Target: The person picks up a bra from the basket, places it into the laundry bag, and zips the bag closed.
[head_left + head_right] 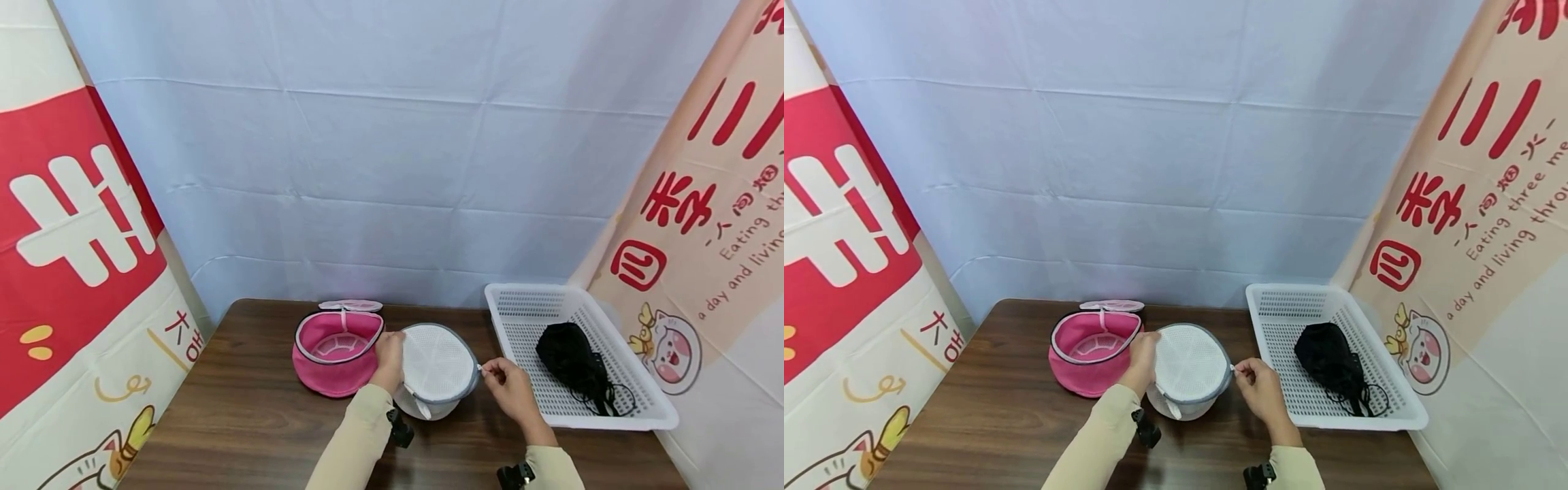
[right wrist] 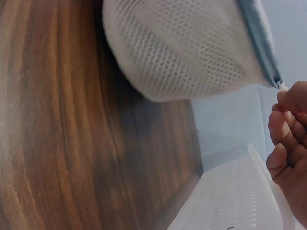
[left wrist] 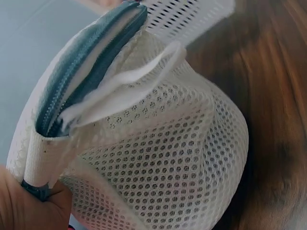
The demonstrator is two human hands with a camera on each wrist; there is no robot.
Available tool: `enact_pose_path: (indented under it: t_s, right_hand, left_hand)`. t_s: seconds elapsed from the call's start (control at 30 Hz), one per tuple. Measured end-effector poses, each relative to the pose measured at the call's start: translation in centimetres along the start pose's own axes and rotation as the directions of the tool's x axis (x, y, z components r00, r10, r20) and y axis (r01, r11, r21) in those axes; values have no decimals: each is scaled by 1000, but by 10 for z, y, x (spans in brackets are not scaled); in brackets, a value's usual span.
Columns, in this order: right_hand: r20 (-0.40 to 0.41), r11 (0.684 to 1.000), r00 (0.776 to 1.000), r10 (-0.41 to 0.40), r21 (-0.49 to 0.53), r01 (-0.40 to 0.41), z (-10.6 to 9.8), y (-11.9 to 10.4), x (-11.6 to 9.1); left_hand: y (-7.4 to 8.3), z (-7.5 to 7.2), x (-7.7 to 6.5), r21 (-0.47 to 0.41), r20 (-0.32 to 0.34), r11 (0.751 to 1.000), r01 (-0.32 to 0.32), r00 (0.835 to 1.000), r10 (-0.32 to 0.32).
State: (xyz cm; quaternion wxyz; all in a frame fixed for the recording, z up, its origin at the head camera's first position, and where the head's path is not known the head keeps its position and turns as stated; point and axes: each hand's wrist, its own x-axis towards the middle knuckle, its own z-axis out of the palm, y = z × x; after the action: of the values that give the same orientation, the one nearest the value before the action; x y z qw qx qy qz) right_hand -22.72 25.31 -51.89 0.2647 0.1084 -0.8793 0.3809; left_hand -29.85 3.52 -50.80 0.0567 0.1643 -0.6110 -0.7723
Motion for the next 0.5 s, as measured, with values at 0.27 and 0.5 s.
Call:
enact_pose_path:
  t_s: [0.27,0.5]
  right_hand:
    - [11,1000,1000,24,-6,-24,2,-5,-4]
    - [58,995,994,94,37,-97,3,-8,-5]
  left_hand:
    - [-3,0,-2,-107,-58,993,43,997,-49]
    - [-6,2,-1,-164,-160,986,29,986,-55]
